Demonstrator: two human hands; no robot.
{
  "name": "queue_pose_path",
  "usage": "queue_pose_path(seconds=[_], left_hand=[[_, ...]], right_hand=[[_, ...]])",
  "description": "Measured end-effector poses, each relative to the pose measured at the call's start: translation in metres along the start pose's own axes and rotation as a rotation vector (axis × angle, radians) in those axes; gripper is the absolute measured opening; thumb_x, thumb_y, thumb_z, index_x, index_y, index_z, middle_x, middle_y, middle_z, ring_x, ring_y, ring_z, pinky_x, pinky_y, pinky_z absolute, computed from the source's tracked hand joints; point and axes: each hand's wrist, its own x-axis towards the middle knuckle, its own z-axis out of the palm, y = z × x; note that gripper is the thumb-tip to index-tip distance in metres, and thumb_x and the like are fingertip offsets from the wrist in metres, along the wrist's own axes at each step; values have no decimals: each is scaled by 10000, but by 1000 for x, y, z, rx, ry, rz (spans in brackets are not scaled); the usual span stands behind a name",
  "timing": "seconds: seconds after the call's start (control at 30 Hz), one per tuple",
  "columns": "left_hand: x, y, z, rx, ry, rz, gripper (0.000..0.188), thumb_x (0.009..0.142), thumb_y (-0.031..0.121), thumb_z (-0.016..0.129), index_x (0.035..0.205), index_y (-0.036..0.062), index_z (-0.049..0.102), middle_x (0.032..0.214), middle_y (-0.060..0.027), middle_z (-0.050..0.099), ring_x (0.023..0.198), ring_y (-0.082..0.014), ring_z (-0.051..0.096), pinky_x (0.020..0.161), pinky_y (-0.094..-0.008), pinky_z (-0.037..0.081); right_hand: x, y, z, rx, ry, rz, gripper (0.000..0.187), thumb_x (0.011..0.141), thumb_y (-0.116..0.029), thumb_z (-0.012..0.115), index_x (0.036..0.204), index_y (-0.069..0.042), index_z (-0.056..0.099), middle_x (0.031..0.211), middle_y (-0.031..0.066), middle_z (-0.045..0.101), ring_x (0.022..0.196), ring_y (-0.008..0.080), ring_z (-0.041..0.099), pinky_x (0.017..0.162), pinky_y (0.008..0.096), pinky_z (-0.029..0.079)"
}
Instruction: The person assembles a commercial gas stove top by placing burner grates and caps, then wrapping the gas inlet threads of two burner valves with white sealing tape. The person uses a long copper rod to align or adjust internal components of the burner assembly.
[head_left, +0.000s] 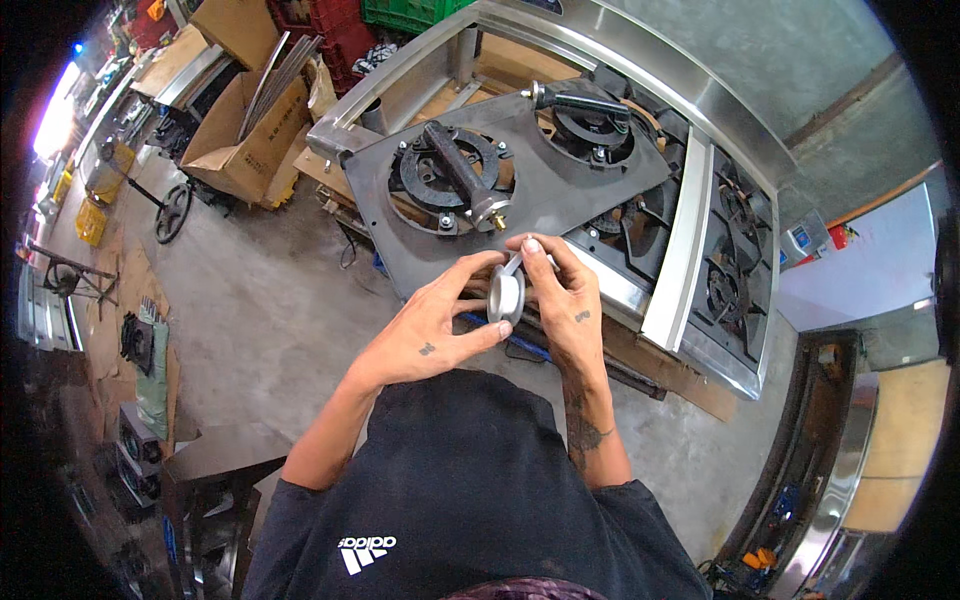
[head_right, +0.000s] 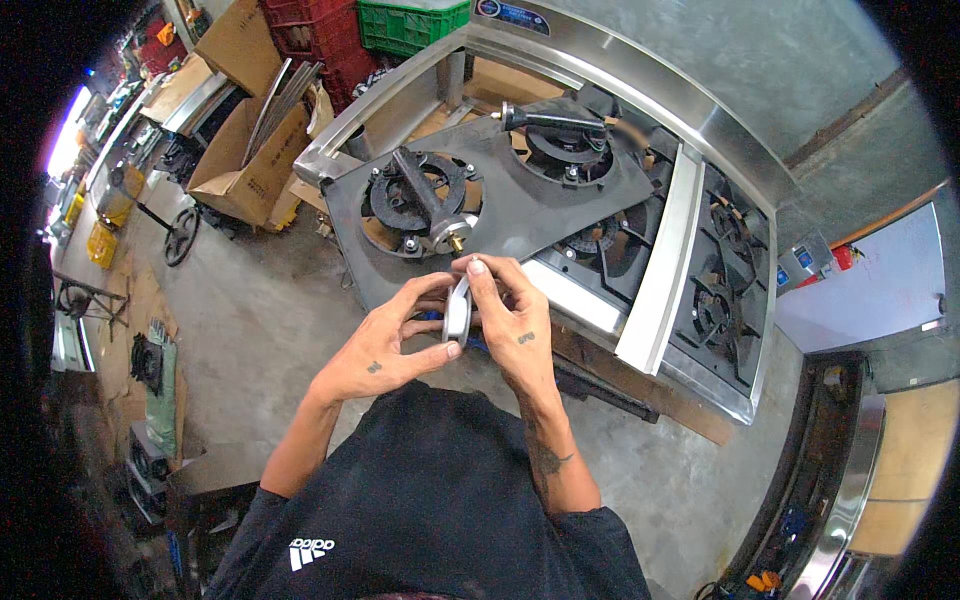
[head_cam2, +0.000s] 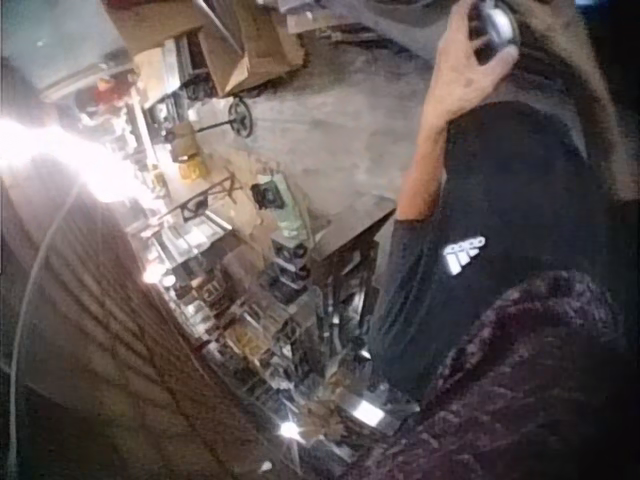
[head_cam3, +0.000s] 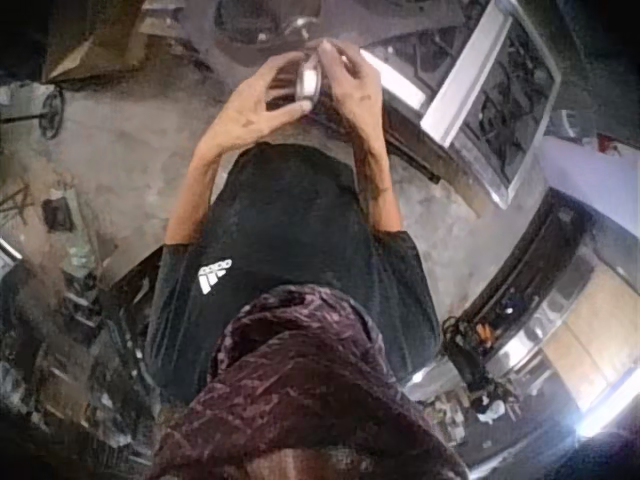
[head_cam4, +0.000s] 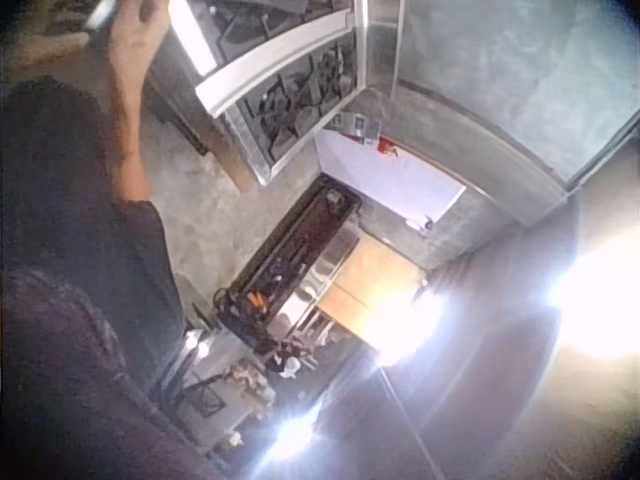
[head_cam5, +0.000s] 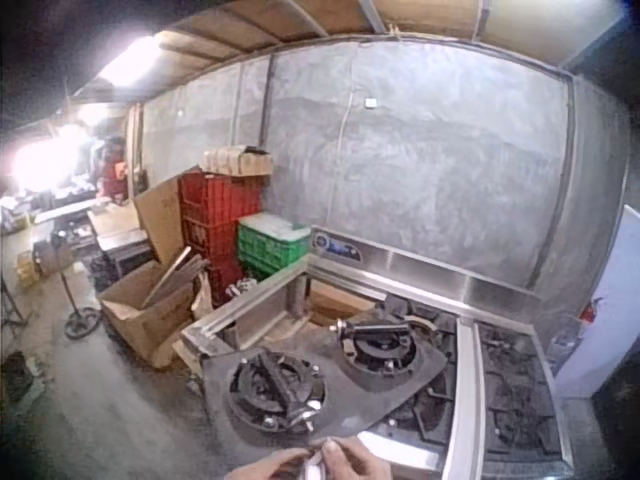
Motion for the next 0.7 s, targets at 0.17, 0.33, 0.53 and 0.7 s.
queue_pose_path(seconds=[0.17,0.33,0.53,0.7], left_hand=[[-10,-5,-22,-39,-1,-59,732,933,176,820,1539,20,440,1425,-191,588,1333,-306,608,1125,-464,537],[-11,-10,-38,96,56,11,699,898,173,837,1491,34,494,1352,-170,580,1271,-293,620,1056,-422,566],[-9,-26,-34,293,152,107,677,828,81,842,1430,20,538,1243,-166,577,1163,-316,637,936,-389,585],[0,-35,-11,223,242,103,638,827,23,826,1404,20,554,1238,-161,571,1185,-305,640,956,-413,584]], right_hand=[[-1,-1,26,-272,22,-190,261,1106,-225,637,1155,-1,761,1072,41,719,955,100,660,830,279,528],[-4,3,50,-426,80,-288,199,1061,-161,662,1157,-26,772,1049,103,697,959,212,707,817,336,558],[-10,21,63,-379,168,-220,220,1095,-196,644,1160,-25,765,1071,60,670,953,140,653,822,279,515],[-3,31,59,-404,185,-255,204,1093,-206,652,1165,-56,770,1058,43,645,911,117,597,789,279,487]])
